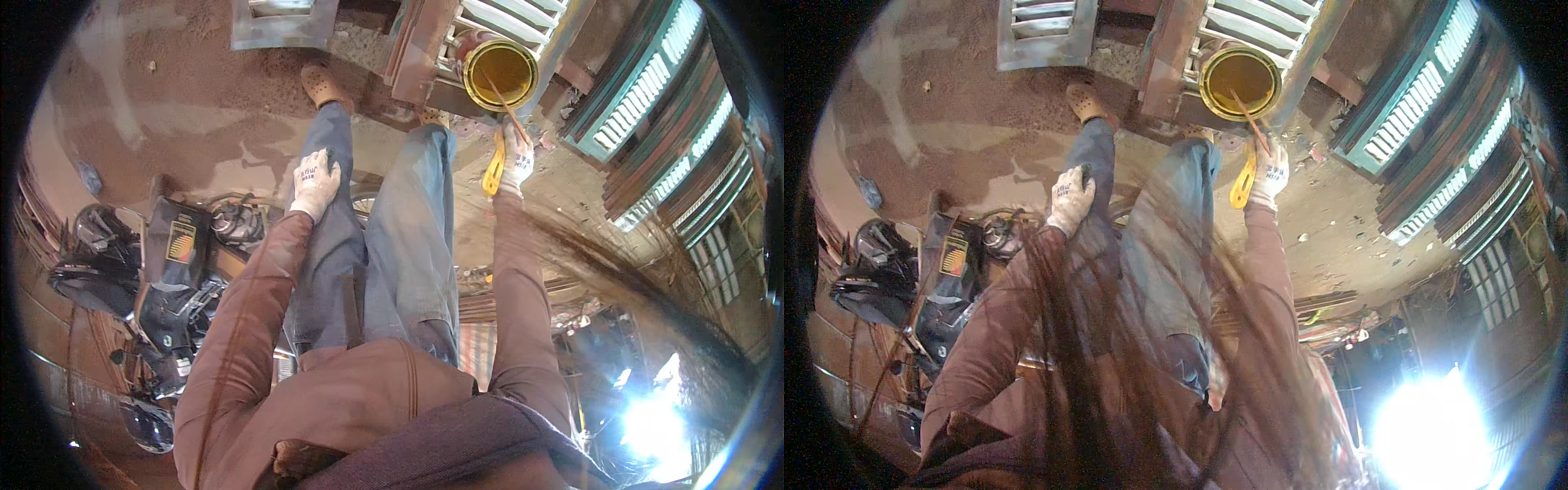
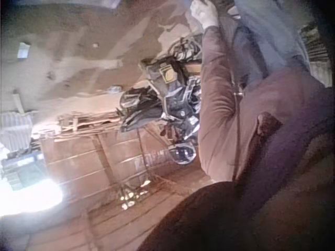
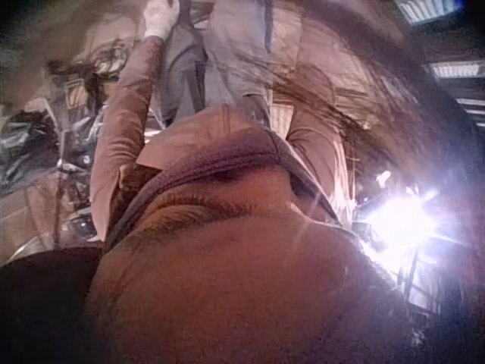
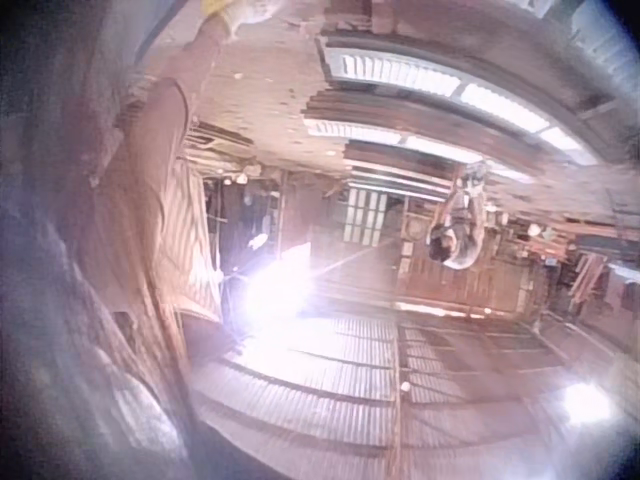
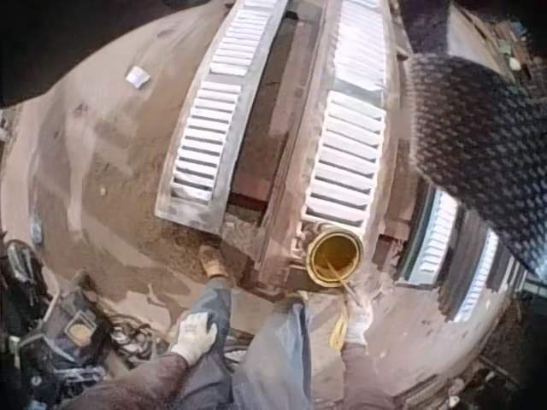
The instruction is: The person paints a metal railing with yellow paint using a brush. They repeatedly dip the brush into a paint can and apply paint to the horizontal and vertical bars of the railing.
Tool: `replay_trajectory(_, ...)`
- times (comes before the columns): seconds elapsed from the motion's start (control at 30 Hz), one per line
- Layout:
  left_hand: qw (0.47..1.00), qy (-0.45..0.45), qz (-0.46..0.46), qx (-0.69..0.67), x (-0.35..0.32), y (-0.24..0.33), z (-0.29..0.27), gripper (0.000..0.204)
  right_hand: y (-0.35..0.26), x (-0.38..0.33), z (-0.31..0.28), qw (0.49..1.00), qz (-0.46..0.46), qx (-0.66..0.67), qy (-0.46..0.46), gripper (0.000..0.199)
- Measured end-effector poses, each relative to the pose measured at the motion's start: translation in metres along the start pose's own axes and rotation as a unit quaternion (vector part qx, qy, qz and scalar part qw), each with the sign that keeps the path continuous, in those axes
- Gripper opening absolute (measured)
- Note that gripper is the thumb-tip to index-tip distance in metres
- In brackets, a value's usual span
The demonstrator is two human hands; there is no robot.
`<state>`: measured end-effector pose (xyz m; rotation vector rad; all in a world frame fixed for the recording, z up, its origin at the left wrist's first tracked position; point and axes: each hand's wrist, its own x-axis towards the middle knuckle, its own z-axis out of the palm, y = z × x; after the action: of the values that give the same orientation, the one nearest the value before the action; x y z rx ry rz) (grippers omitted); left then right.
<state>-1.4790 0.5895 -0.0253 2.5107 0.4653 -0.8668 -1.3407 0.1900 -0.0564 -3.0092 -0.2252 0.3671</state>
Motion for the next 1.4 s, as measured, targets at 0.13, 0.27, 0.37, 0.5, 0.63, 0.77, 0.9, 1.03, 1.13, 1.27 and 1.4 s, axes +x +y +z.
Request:
replay_trajectory(0.13,1.0,-0.004,0.019,0.024,0.002,-0.026,-0.014,0.025,-0.042,-0.016,-0.021,0.991,-0.018,0.125,-0.044,0.038)
replay_trajectory(0.27,0.991,-0.087,0.061,0.083,0.029,-0.01,-0.058,0.016,-0.093,0.013,-0.04,0.978,0.023,0.202,0.052,0.037)
replay_trajectory(0.37,0.988,-0.065,0.076,0.116,0.026,-0.023,-0.053,0.024,-0.119,0.047,-0.013,0.976,0.048,0.201,0.069,0.037)
replay_trajectory(0.5,0.987,-0.099,0.09,0.087,0.03,-0.012,-0.046,0.036,-0.129,0.066,-0.011,0.985,0.044,0.146,0.075,0.036)
replay_trajectory(0.63,0.985,-0.067,0.122,0.101,0.018,-0.016,-0.031,0.036,-0.132,0.06,-0.008,0.988,0.016,0.142,0.06,0.035)
replay_trajectory(0.77,0.983,-0.055,0.132,0.115,-0.004,-0.012,-0.016,0.037,-0.134,0.044,-0.003,0.988,0.017,0.14,0.06,0.035)
replay_trajectory(0.9,0.976,-0.098,0.113,0.161,-0.028,-0.034,-0.01,0.038,-0.147,0.034,-0.004,0.99,0.018,0.116,0.077,0.034)
replay_trajectory(1.03,0.976,-0.023,0.1,0.19,0.0,-0.056,-0.01,0.039,-0.167,0.028,-0.011,0.991,0.001,0.1,0.085,0.033)
replay_trajectory(1.13,0.954,-0.048,0.127,0.268,0.006,-0.034,-0.038,0.039,-0.189,0.018,-0.044,0.99,-0.016,0.113,0.077,0.033)
replay_trajectory(1.27,0.97,-0.145,0.083,0.178,-0.027,-0.044,-0.016,0.044,-0.231,-0.026,0.005,0.978,0.018,0.206,0.039,0.034)
replay_trajectory(1.4,0.963,-0.12,0.139,0.197,-0.009,-0.06,-0.01,0.052,-0.193,-0.048,0.023,0.967,0.114,0.157,0.163,0.039)
